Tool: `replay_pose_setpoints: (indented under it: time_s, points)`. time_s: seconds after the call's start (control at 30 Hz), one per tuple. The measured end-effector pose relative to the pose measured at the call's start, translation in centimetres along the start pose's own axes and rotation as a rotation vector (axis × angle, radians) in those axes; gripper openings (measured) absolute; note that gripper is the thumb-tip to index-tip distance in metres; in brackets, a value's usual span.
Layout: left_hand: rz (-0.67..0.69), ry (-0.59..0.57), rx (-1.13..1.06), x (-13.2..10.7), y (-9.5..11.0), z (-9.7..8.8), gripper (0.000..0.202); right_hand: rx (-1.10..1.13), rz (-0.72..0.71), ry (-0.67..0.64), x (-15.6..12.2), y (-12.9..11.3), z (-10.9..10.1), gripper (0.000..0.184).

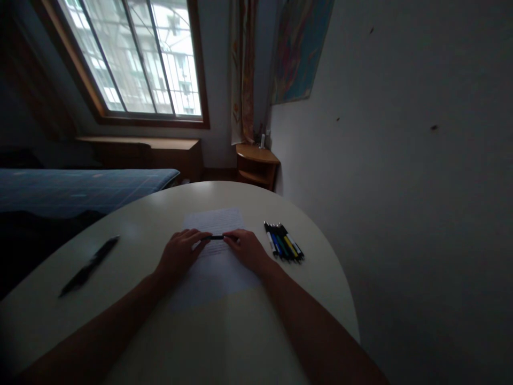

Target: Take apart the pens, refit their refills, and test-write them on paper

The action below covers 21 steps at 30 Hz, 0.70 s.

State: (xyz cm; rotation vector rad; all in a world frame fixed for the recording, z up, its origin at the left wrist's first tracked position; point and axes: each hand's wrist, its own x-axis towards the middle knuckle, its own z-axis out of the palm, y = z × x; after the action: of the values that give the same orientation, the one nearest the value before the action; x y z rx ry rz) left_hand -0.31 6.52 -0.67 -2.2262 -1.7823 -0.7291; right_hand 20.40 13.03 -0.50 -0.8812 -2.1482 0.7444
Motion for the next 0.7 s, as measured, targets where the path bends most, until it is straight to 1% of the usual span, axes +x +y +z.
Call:
replay_pose_setpoints:
  time_s: [0.2,0.43,0.6,0.7]
  points:
    - [0.0,0.018,0.003,0.03,0.04,0.14,0.02,-0.021,0.026,0.001,0.01,-0.4,-0.06,0.019]
    - [0.04,0.058,-0.008,-0.01,-0.12,0.32,0.023,-0.04,0.015,0.046,0.04,-0.17,0.05,0.018]
    - [0.06,0.045,-0.036,-0.05,-0.56,0.76,0.025,-0.05,-0.025,0.043,0.04,0.03,-0.2,0.014]
    - [0.05,0.014,-0.059,-0.03,-0.69,0.82,0.026,-0.065,-0.068,0.024,0.01,0.04,-0.56,0.013]
